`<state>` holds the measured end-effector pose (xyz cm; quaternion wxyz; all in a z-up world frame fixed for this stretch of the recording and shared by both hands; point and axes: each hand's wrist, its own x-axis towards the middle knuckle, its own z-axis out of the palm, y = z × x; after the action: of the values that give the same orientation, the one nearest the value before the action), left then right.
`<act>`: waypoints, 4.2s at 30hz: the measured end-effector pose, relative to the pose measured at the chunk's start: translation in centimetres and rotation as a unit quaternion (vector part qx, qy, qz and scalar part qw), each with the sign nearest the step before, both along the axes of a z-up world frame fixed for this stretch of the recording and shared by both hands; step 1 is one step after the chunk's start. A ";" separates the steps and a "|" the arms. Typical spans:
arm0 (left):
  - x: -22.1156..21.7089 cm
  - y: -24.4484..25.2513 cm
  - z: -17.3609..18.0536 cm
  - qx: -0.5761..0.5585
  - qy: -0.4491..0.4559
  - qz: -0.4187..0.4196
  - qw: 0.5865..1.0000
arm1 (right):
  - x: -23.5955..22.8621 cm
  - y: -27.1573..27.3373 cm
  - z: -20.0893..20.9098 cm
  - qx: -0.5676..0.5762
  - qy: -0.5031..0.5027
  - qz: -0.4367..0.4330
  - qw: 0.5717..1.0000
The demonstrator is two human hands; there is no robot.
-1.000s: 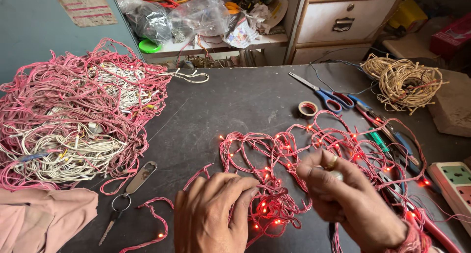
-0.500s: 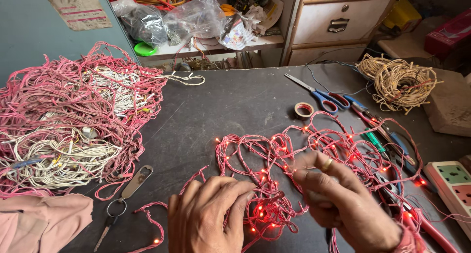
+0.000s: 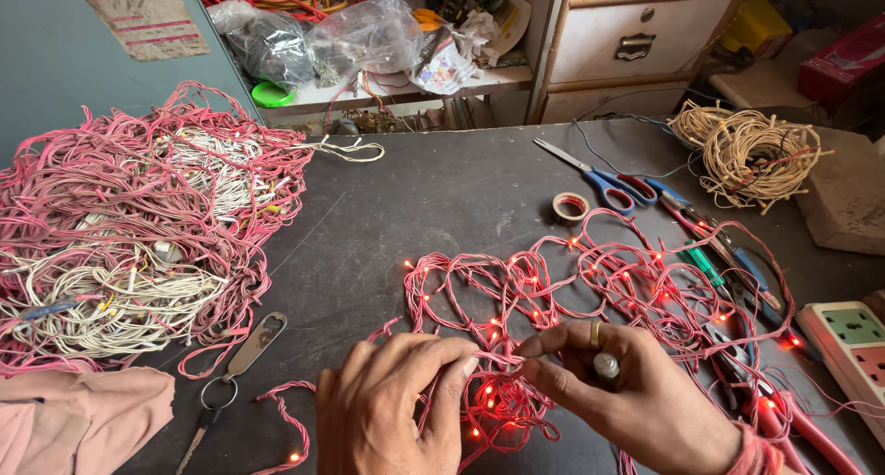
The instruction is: The person untangles a string of red LED lights and uses a small tool to probe individual bulbs and wire connections. The lights remain illuminated throughout the process. The person continues to separate and inspect sections of the tangled string.
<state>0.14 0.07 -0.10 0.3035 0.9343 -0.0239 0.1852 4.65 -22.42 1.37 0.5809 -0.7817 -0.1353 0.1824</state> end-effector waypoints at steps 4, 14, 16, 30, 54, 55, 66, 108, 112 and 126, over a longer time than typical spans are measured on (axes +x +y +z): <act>0.0 0.1 0.2 -0.011 0.082 0.015 0.996 | -0.2 0.3 -0.1 -0.037 0.079 -0.088 0.992; 0.0 -0.2 1.1 -0.031 0.029 -0.023 0.999 | -0.3 -0.1 -1.2 0.016 -0.001 -0.054 0.998; 0.0 0.0 1.5 -0.051 -0.072 -0.034 0.996 | -0.2 -0.4 -1.1 -0.006 0.006 -0.083 0.997; -0.8 1.3 2.0 -0.241 -0.118 -0.038 0.962 | 0.2 -0.1 -2.3 -0.030 -0.080 -0.012 0.996; -1.5 7.5 1.4 -0.234 -0.066 0.189 0.952 | 2.4 -3.0 -0.8 -0.145 0.091 -0.144 0.975; -1.5 7.6 1.5 -0.235 -0.075 0.183 0.952 | 2.1 -2.5 -0.9 -0.150 0.055 -0.108 0.981; -2.6 8.5 2.7 -0.400 -0.116 0.130 0.900 | -2.8 4.4 -4.6 -0.364 0.054 0.020 0.930; -4.7 19.3 -1.4 -0.219 0.004 0.236 0.947 | 5.0 -8.7 1.4 -0.480 -0.079 -0.205 0.849; -4.3 19.4 -1.2 -0.211 0.011 0.247 0.946 | 5.5 -10.5 0.6 -0.428 -0.103 -0.221 0.870; -4.7 18.1 1.2 -0.187 -0.007 0.280 0.942 | 7.1 -13.8 -4.1 -0.374 -0.086 -0.204 0.901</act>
<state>-4.54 18.16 1.05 0.4083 0.8284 0.2719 0.2705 11.76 -36.19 -2.73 0.2567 -0.9644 0.0557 0.0291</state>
